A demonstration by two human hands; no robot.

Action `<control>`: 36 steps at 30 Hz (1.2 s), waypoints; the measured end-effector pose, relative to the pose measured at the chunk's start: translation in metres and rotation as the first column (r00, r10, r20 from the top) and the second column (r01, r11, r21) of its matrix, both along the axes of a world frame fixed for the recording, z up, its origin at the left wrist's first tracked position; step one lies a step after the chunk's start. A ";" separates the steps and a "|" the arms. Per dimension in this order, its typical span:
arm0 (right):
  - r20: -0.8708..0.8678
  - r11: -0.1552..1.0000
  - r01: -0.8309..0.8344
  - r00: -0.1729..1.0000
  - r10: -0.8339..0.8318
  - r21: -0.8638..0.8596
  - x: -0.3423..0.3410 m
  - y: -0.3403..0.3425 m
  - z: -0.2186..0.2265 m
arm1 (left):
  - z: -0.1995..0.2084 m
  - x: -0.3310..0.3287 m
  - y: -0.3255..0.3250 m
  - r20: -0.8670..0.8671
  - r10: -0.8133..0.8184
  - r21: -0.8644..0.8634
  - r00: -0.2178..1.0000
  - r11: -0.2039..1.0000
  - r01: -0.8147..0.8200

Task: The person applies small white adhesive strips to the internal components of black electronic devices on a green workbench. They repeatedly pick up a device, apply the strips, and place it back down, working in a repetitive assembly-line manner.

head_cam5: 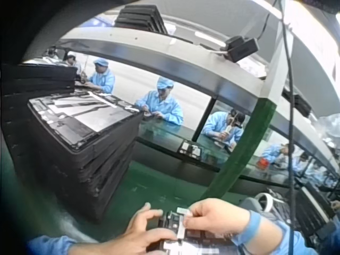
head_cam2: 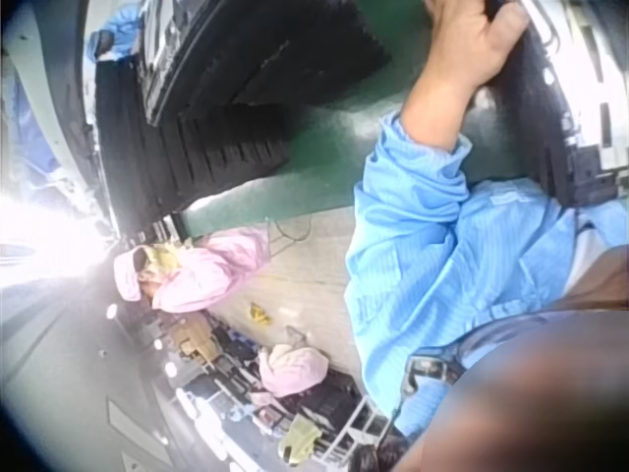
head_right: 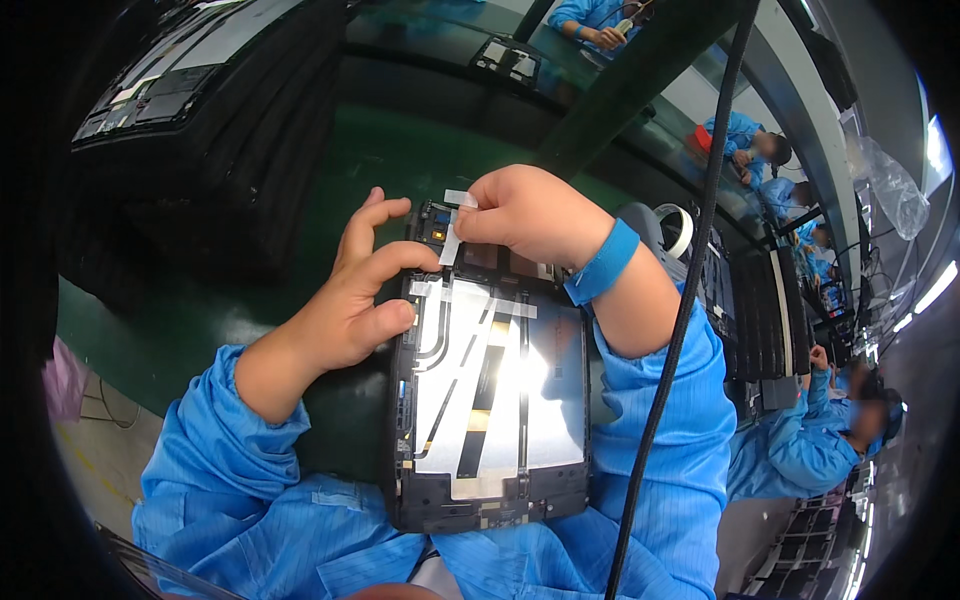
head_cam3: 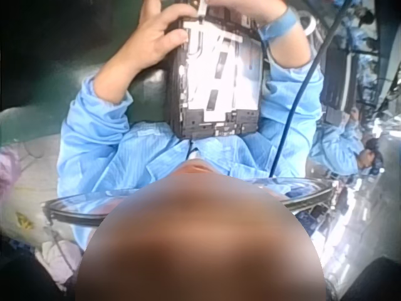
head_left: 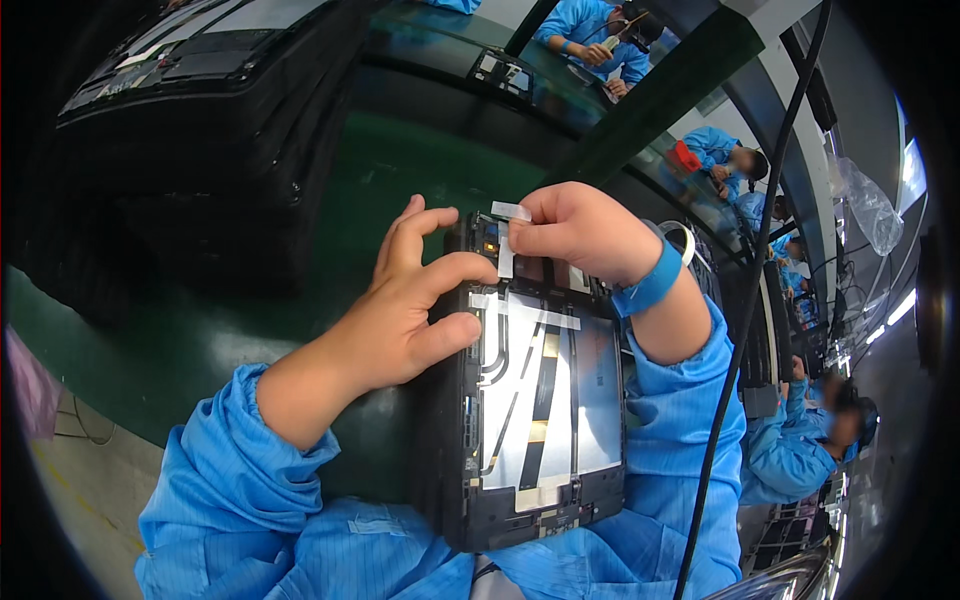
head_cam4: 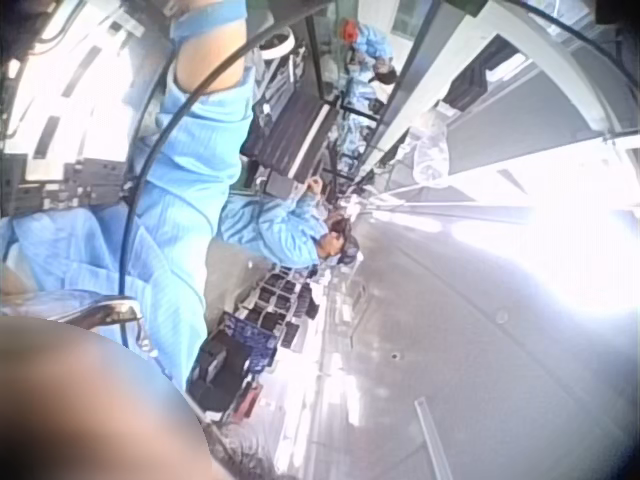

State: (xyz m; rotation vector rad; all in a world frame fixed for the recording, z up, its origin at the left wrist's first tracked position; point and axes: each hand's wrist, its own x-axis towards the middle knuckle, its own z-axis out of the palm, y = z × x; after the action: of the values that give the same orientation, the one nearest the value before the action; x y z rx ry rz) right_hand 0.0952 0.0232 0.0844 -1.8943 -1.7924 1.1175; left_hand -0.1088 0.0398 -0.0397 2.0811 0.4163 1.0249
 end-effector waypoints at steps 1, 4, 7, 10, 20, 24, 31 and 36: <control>0.015 0.999 -0.029 0.999 0.029 0.032 0.002 0.003 -0.002 | 0.000 0.001 0.000 0.002 -0.004 -0.003 1.000 1.000 0.004; 0.076 1.000 -0.011 0.997 0.012 -0.009 -0.002 0.005 0.000 | 0.000 0.002 0.000 0.014 -0.016 -0.017 1.000 1.000 0.016; 0.093 1.000 0.007 0.996 -0.008 0.002 -0.004 0.005 0.000 | -0.001 0.003 0.000 0.010 -0.010 -0.010 1.000 1.000 0.011; 0.115 0.999 0.004 0.993 -0.008 0.039 -0.003 0.006 -0.006 | -0.001 0.002 0.000 0.006 0.009 0.021 1.000 1.000 -0.009; -0.092 0.996 0.091 0.991 -0.092 -0.017 -0.002 0.002 0.000 | 0.004 0.002 -0.003 0.009 0.010 0.028 1.000 1.000 -0.010; -0.229 0.995 0.088 0.969 -0.095 -0.040 0.013 0.002 -0.008 | 0.005 0.001 -0.004 0.008 -0.010 -0.014 1.000 1.000 0.010; 0.039 0.995 0.097 0.995 -0.097 0.002 -0.012 0.001 0.000 | 0.004 0.001 -0.002 -0.004 -0.002 -0.009 1.000 1.000 0.002; 0.126 0.995 0.088 0.988 -0.093 0.044 -0.017 0.001 -0.002 | 0.004 0.000 -0.003 -0.005 0.029 0.023 1.000 0.999 -0.029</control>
State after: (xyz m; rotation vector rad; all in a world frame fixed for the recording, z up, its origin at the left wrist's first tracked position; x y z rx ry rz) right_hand 0.0784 0.0246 0.0828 -2.0436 -1.7603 0.9435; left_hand -0.1084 0.0371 -0.0358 2.1046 0.4401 1.0453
